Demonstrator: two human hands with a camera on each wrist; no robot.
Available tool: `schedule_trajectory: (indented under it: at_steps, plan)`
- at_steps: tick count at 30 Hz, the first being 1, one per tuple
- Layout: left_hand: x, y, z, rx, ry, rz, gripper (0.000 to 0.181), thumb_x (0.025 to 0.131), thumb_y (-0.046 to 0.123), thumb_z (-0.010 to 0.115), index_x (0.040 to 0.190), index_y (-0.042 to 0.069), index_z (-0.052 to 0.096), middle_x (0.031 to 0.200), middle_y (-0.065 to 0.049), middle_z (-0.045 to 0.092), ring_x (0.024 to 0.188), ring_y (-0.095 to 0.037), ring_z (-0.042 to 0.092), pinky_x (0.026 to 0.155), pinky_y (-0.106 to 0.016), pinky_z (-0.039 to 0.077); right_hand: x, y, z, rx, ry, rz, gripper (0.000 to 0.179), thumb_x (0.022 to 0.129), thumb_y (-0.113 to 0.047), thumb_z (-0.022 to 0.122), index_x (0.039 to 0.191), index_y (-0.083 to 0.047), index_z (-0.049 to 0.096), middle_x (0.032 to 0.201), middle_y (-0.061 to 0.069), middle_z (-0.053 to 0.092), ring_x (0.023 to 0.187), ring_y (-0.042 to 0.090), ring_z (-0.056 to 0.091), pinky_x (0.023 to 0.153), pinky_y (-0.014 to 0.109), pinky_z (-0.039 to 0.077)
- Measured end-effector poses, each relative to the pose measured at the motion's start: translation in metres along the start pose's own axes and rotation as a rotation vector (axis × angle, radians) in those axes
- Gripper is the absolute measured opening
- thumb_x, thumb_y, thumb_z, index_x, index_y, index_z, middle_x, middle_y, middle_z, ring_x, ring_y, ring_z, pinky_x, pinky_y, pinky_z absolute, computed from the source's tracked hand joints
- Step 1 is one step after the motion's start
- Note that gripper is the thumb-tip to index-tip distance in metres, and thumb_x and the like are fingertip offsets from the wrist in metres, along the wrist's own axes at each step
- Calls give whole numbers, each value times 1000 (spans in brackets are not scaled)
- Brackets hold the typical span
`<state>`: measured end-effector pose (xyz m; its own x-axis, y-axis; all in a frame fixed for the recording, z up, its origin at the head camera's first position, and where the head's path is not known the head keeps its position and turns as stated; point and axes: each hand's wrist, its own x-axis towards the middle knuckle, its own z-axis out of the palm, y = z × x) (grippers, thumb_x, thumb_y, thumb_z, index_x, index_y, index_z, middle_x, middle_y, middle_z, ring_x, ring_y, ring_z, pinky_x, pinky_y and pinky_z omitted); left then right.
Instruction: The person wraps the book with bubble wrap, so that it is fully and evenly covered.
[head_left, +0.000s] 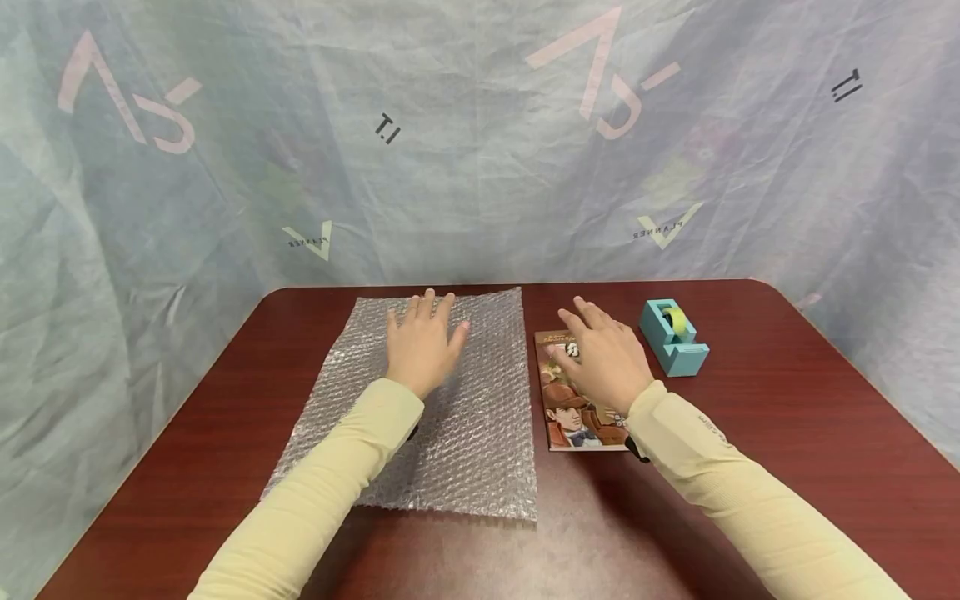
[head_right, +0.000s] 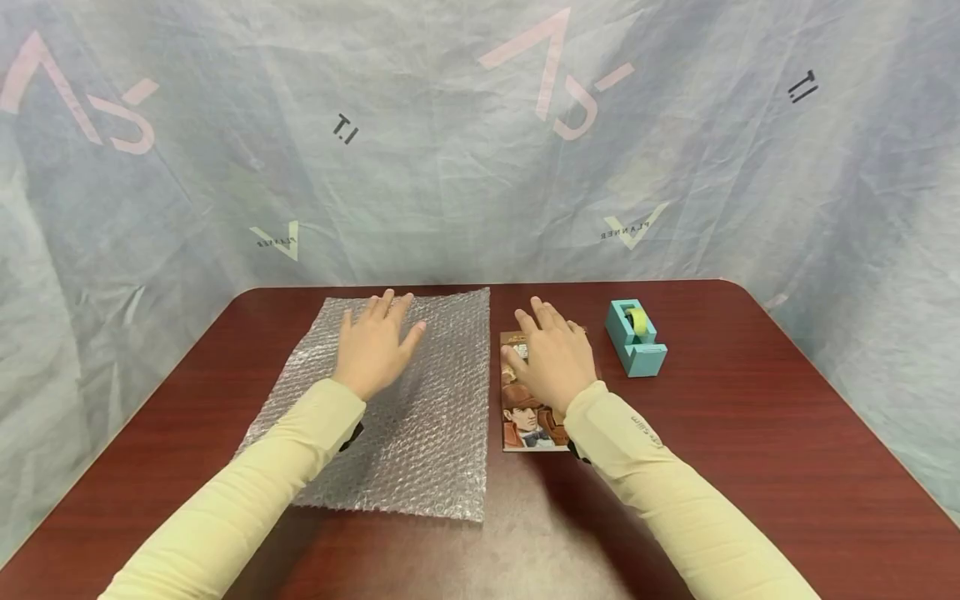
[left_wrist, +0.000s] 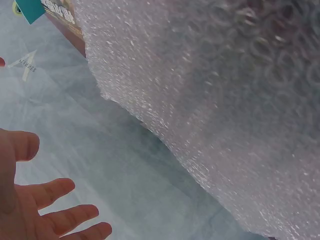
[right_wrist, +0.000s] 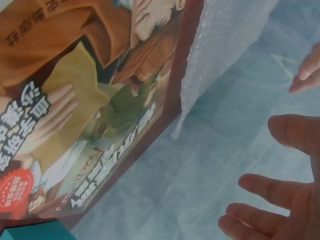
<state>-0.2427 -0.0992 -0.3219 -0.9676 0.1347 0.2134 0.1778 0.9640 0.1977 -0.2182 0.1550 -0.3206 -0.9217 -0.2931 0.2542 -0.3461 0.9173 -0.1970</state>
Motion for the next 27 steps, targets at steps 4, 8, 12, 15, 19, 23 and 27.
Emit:
schedule_trajectory:
  at_steps: [4, 8, 12, 15, 19, 23, 27]
  plan:
    - [-1, -7, -1, 12, 19, -6, 61, 108, 46, 44, 159, 13, 36, 163, -19, 29, 149, -41, 28, 118, -67, 16, 0, -4, 0, 7, -2, -9, 60, 102, -34, 60, 150, -1, 48, 159, 25, 35, 142, 44, 38, 107, 64, 38]
    - [-2, -13, -3, 24, 29, -20, 61, 107, 45, 46, 158, 12, 38, 162, -20, 32, 148, -41, 30, 117, -67, 19, -1, -8, 0, 0, 2, -21, 59, 102, -34, 60, 149, -1, 49, 158, 24, 37, 139, 45, 42, 103, 65, 41]
    - [-3, -18, -5, 31, 32, -37, 61, 107, 44, 49, 157, 11, 40, 161, -21, 34, 147, -41, 32, 117, -67, 19, -1, -12, 1, 7, 7, -33, 58, 101, -33, 62, 148, -1, 50, 157, 24, 40, 138, 45, 44, 101, 68, 41]
    - [-4, -22, -6, 39, 38, -47, 61, 106, 43, 51, 156, 9, 41, 160, -21, 36, 146, -43, 34, 117, -66, 20, -1, -16, 1, 18, 19, -53, 57, 100, -32, 64, 146, 0, 52, 155, 25, 42, 136, 45, 46, 101, 66, 44]
    - [-6, -28, -8, 46, 49, -59, 61, 105, 42, 53, 156, 9, 41, 158, -22, 38, 144, -43, 37, 116, -67, 22, 1, -20, 2, 34, 37, -86, 55, 99, -32, 66, 142, 1, 57, 151, 26, 46, 134, 44, 49, 101, 61, 46]
    - [-7, -35, -9, 45, 63, -73, 61, 105, 42, 55, 154, 8, 44, 155, -22, 43, 140, -44, 42, 114, -67, 26, 1, -23, 4, 36, 51, -113, 51, 98, -29, 68, 137, 1, 61, 147, 27, 51, 130, 44, 53, 100, 60, 47]
    - [-8, -41, -10, 39, 63, -95, 60, 104, 40, 57, 152, 7, 46, 153, -22, 46, 138, -43, 45, 114, -67, 27, 0, -25, 8, 19, 54, -136, 50, 96, -28, 70, 135, 2, 62, 142, 27, 55, 127, 44, 56, 100, 58, 48]
